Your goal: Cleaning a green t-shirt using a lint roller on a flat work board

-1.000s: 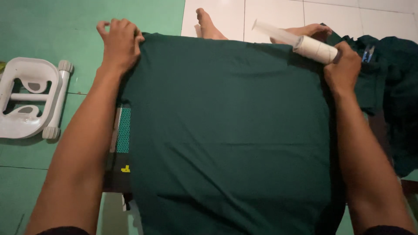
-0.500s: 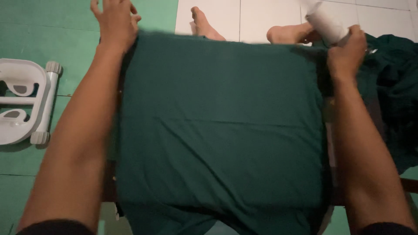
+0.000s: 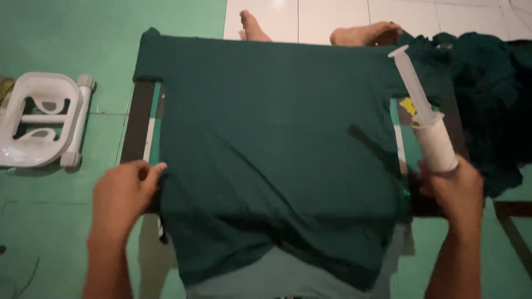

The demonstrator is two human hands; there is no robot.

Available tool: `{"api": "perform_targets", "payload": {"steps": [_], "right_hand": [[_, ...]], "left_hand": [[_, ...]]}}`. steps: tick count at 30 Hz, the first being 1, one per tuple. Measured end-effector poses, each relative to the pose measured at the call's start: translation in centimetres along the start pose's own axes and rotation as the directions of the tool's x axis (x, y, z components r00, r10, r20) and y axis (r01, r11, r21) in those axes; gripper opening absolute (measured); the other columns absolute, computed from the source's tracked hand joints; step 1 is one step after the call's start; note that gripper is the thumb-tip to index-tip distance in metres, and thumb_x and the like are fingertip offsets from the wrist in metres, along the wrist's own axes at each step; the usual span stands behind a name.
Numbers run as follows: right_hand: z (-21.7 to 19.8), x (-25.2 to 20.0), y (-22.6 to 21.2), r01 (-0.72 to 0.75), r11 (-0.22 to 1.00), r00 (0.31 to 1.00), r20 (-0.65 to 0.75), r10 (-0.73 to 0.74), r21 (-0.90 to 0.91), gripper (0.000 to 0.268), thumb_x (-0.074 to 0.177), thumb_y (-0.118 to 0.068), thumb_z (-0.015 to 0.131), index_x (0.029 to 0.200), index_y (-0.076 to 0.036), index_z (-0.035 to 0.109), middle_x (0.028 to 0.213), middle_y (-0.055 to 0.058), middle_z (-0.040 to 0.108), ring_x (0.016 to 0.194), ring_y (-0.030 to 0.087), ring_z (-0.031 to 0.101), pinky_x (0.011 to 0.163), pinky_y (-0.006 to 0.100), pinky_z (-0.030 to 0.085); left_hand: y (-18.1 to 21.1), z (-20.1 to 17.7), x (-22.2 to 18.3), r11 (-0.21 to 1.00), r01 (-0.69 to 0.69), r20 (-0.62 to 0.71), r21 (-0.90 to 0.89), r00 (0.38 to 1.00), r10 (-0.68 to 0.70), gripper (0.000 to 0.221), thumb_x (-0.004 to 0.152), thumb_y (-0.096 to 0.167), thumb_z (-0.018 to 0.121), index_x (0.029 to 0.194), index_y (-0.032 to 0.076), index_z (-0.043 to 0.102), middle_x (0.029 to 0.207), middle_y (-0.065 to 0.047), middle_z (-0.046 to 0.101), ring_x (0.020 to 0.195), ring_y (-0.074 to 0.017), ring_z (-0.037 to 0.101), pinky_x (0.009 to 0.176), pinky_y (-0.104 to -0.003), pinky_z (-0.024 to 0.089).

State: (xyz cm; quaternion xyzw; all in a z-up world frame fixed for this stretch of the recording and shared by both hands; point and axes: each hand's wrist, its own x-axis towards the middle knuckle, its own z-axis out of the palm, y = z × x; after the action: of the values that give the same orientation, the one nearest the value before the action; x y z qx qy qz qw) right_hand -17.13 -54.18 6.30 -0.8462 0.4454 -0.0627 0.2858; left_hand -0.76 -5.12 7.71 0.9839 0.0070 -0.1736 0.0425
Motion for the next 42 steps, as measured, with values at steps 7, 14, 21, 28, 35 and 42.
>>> {"api": "perform_targets", "payload": {"steps": [7,14,21,28,35,42], "right_hand": [[1.2,-6.3,6.3,-0.071,0.926,0.997,-0.009,0.08,0.371,0.028,0.091,-0.017,0.077,0.115,-0.003,0.071,0.091,0.012,0.071,0.079,0.021,0.067,0.067,0.038,0.051],[2.4,-7.2,9.9,-0.078,0.996,0.997,0.0,0.078,0.03,0.044,0.081,-0.04,0.082,0.095,0.001,0.074,0.076,0.014,0.061,0.075,0.021,0.046,0.062,0.043,0.034],[3.4,-9.3,9.5,-0.186,0.97,0.98,0.102,0.171,0.16,0.04,0.081,-0.03,0.09,0.077,0.005,0.069,0.068,0.015,0.055,0.074,0.02,0.038,0.063,0.044,0.03],[2.2,-9.4,8.6,-0.15,0.932,0.988,0.095,0.125,0.33,0.033,0.08,-0.007,0.088,0.108,0.005,0.077,0.1,0.018,0.073,0.091,0.026,0.06,0.075,0.045,0.043],[4.5,-8.4,11.0,-0.103,0.973,0.993,0.073,0.09,0.207,0.046,0.075,-0.02,0.094,0.075,-0.001,0.052,0.075,0.01,0.048,0.075,0.019,0.036,0.059,0.047,0.029],[3.8,-7.3,12.0,-0.227,0.965,0.971,0.112,0.213,0.13,0.031,0.085,-0.013,0.088,0.107,0.001,0.072,0.094,0.021,0.068,0.084,0.033,0.06,0.072,0.049,0.045]], "left_hand": [[-2.4,7.2,-4.9,0.976,0.138,-0.07,-0.17,0.986,-0.152,0.046,0.099,0.061,0.062,0.092,0.017,0.073,0.085,-0.005,0.077,0.081,-0.0286,0.072,0.067,-0.043,0.051],[-3.4,6.7,-6.8,0.986,0.164,0.148,-0.038,0.976,-0.157,0.05,0.097,0.068,0.052,0.098,0.031,0.085,0.079,0.002,0.075,0.07,-0.022,0.066,0.059,-0.035,0.046],[-4.6,12.0,-6.9,0.83,0.125,-0.11,-0.544,0.97,-0.218,0.051,0.085,0.048,0.077,0.12,0.011,0.078,0.106,-0.006,0.08,0.097,-0.0248,0.074,0.092,-0.044,0.059],[-2.7,12.9,-7.5,0.867,-0.215,-0.528,-0.45,0.847,-0.064,0.027,0.088,0.038,0.081,0.092,0.012,0.074,0.088,-0.003,0.07,0.083,-0.0209,0.066,0.074,-0.039,0.052],[-5.5,15.3,-6.5,0.634,-0.083,-0.266,-0.769,0.943,-0.2,0.026,0.087,0.021,0.082,0.097,0.012,0.06,0.095,-0.005,0.073,0.089,-0.0202,0.074,0.08,-0.038,0.056],[-7.1,17.0,-5.3,0.407,-0.218,-0.275,-0.887,0.958,-0.086,0.022,0.082,0.018,0.086,0.096,0.006,0.074,0.091,-0.005,0.078,0.086,-0.0112,0.072,0.083,-0.027,0.059]]}}
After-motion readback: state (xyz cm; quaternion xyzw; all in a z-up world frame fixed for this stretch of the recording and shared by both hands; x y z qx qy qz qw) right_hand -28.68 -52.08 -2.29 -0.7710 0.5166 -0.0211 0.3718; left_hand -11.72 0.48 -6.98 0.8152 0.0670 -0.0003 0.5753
